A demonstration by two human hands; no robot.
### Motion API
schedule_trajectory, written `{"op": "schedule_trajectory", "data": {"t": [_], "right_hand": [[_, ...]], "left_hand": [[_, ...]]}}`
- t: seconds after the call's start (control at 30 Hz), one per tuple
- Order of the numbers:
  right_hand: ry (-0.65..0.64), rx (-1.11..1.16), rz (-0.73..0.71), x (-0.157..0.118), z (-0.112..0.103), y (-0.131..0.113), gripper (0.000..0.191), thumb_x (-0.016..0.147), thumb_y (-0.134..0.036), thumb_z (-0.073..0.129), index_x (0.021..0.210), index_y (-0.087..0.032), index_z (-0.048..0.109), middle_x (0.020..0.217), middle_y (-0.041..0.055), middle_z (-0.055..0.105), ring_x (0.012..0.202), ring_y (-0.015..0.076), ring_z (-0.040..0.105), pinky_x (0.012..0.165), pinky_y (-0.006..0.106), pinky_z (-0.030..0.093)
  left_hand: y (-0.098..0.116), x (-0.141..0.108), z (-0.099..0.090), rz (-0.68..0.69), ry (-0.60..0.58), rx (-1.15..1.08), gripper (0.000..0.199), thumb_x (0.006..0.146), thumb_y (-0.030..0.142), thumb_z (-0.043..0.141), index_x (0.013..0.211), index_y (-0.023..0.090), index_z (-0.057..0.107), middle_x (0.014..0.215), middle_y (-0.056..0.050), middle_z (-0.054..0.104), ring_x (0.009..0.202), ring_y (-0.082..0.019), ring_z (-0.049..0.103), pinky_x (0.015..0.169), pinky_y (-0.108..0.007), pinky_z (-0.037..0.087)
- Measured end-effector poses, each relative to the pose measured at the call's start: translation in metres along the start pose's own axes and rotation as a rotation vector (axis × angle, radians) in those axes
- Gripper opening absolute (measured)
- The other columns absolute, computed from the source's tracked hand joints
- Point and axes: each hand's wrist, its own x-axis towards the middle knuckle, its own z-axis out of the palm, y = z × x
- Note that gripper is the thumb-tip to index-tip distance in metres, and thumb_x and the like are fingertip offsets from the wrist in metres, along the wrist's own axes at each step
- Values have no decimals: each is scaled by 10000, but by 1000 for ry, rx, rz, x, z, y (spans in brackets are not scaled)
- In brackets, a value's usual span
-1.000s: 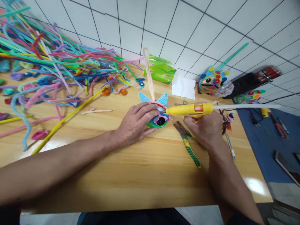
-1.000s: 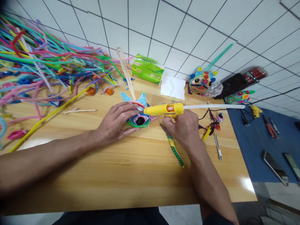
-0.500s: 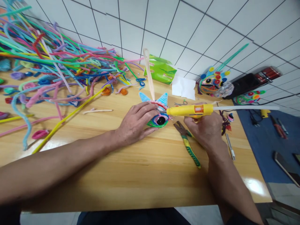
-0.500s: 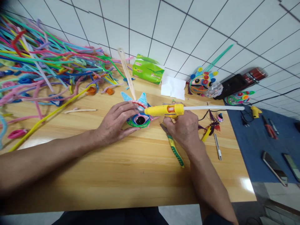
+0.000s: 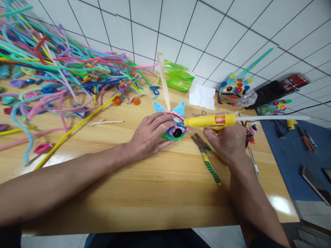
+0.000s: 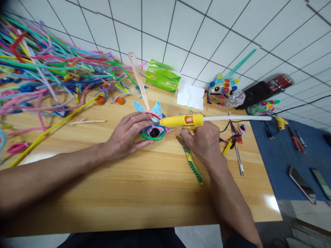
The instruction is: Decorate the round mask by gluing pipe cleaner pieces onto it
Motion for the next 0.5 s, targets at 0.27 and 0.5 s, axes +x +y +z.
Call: {"op": "schedule_trajectory", "data": {"t": [0.27, 0.5], "right_hand": [[3, 15, -17, 1, -3, 3, 119, 768, -310, 588, 791, -213, 654, 616, 45, 604, 613, 243, 600, 620, 341, 441], [13, 15, -2, 0, 1, 6, 102, 776, -302, 593, 802, -217, 642, 633, 49, 589, 633, 242, 580, 622, 344, 431]], "left_hand": [[2, 0, -2, -35, -34, -28, 574, 968, 409, 763, 1449, 224, 511, 1445, -158, 670, 1414, -318, 605, 1173, -512, 525], [1, 0, -1, -29, -26, -58, 613, 963, 391, 774, 1469, 198, 486, 1464, -183, 664, 1439, -319, 595, 1189, -525, 524]]}}
